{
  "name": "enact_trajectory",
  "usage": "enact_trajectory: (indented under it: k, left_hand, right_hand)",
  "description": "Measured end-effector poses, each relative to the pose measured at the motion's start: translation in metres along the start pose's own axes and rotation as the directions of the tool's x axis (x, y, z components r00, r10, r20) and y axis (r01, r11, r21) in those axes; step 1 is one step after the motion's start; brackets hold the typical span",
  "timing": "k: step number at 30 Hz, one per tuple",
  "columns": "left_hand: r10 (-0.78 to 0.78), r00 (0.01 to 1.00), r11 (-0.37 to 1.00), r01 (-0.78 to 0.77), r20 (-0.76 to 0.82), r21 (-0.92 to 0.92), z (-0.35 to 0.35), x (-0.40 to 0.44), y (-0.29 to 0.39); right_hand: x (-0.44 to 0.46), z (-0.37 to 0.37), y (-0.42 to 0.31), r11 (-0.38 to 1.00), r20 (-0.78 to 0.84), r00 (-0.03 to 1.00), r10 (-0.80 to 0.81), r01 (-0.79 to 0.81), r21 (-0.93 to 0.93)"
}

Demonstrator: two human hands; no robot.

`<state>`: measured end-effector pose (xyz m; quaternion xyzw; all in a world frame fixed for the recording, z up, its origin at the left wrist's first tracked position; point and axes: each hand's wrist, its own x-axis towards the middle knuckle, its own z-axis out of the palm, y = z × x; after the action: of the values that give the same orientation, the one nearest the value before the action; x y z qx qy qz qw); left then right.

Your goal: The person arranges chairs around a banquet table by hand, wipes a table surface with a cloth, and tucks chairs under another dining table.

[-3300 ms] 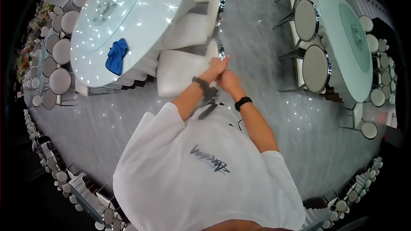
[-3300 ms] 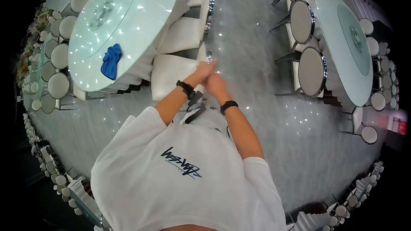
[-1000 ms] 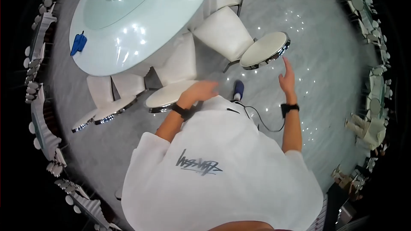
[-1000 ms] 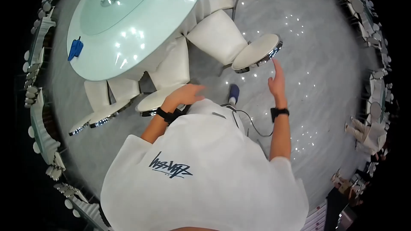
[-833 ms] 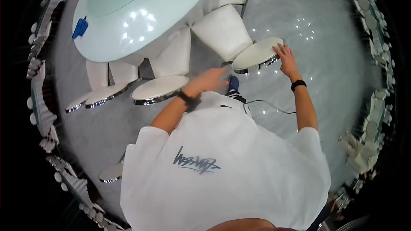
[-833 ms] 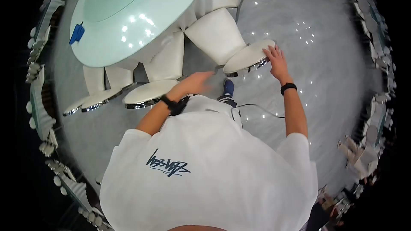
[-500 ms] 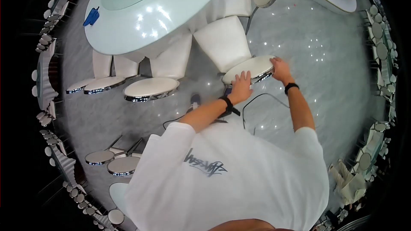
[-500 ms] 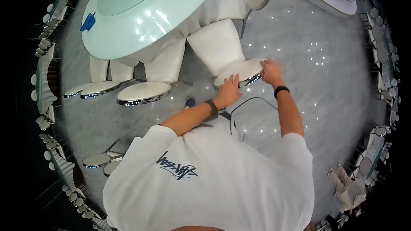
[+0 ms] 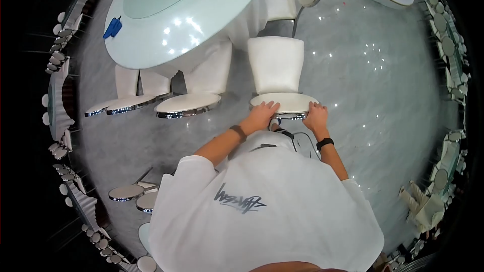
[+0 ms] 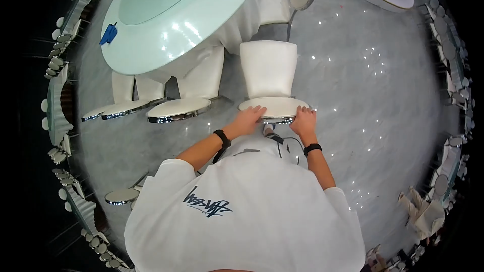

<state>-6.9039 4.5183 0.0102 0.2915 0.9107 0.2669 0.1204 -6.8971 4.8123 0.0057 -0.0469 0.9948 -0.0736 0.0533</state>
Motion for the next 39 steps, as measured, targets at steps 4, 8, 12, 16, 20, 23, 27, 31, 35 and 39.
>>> enact_trajectory:
  k: [4, 8, 12, 16, 20, 23, 27, 31, 35, 39]
  left_hand:
    - [0.062, 0.994, 0.989, -0.073, 0.088, 0.126, -0.003, -0.038, -0.005]
    - [0.093, 0.987, 0.990, -0.106, 0.131, 0.094, -0.002, -0.068, -0.001]
    - [0.085, 0.987, 0.988, -0.100, 0.135, 0.114, 0.000, -0.076, 0.009]
    - [0.117, 0.992, 0.978, -0.124, 0.051, 0.170, 0.010, -0.081, 0.007]
    - [0.057, 0.988, 0.989, -0.076, 0.147, 0.127, 0.009, -0.075, 0.010]
    - [0.076, 0.994, 0.983, -0.089, 0.085, 0.163, 0.007, -0.066, 0.010]
    - [0.064, 0.997, 0.987, -0.070, 0.047, 0.143, -0.016, -0.039, 0.015]
    - [0.015, 0.998, 0.981, -0.001, -0.069, 0.194, 0.004, -0.007, -0.005]
    - [-0.004, 1.000, 0.982, 0.004, 0.001, 0.190, -0.012, 0.011, -0.021]
    - [-0.028, 0.995, 0.988, 0.013, 0.093, 0.157, -0.035, 0.007, -0.017]
  right_hand:
    - [-0.047, 0.012, -0.034, 0.999, -0.055, 0.997, 0.053, -0.053, 0.015]
    - [-0.080, 0.015, -0.048, 0.995, -0.001, 0.998, 0.063, -0.063, 0.075]
    - [-0.091, 0.025, -0.044, 0.986, -0.145, 0.989, 0.039, -0.015, 0.165]
    - [-0.091, 0.026, -0.045, 0.984, -0.149, 0.987, 0.059, -0.033, 0.176]
    - [-0.083, 0.017, -0.045, 0.981, -0.087, 0.993, 0.075, -0.057, 0.187]
    - [-0.072, 0.027, -0.034, 0.989, -0.167, 0.986, 0.026, -0.001, 0.147]
    - [-0.040, 0.024, -0.018, 0.980, -0.184, 0.983, 0.018, 0.020, 0.198]
    - [0.001, 0.011, -0.010, 0.973, -0.059, 0.997, 0.055, -0.041, 0.228]
    - [0.028, 0.005, -0.016, 0.976, -0.030, 0.999, 0.026, -0.019, 0.217]
    - [0.029, 0.015, -0.021, 0.968, -0.091, 0.995, 0.042, -0.018, 0.252]
